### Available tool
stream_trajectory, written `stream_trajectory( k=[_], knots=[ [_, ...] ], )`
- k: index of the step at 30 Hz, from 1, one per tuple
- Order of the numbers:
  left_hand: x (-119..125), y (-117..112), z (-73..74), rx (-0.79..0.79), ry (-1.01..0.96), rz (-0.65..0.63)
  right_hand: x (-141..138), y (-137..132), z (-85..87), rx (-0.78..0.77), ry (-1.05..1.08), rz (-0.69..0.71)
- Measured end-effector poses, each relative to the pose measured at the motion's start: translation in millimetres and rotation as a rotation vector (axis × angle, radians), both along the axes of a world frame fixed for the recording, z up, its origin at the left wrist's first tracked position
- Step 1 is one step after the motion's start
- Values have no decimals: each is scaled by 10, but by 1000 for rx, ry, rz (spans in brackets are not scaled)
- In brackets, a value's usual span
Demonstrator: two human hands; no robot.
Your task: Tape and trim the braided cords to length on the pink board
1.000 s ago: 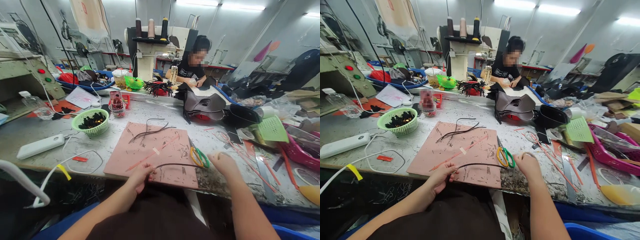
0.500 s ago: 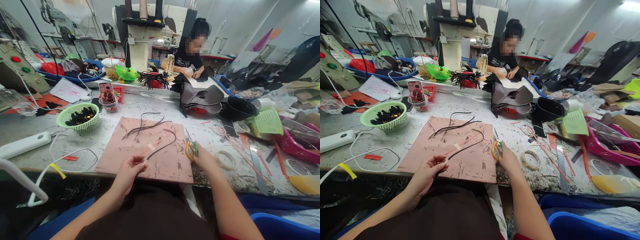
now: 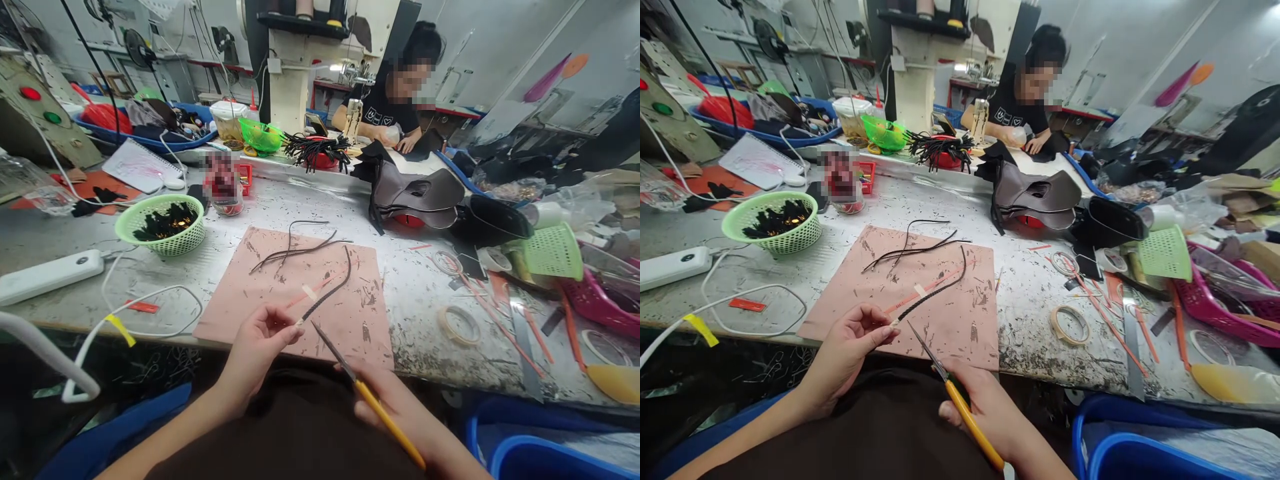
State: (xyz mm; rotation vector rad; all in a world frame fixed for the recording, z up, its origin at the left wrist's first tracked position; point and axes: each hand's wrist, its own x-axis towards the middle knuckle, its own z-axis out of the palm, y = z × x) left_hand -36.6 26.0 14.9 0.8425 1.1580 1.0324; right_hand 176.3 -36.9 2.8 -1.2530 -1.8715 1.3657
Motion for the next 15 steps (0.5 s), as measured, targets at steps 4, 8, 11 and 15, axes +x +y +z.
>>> stream_trajectory(
  k=[4,8,11,15],
  knots=[
    [2,-11,0,7,15,-31,-97,72,37,-27,5,35],
    [1,4,-4,8,17,-43,-116,89,45,-53,-21,26],
    [3,14,-6,22,36,-34,-124,86,57,-66,-9,25],
    [2,11,0,16,48,-46,-131,84,41,-63,60,27]
  ],
)
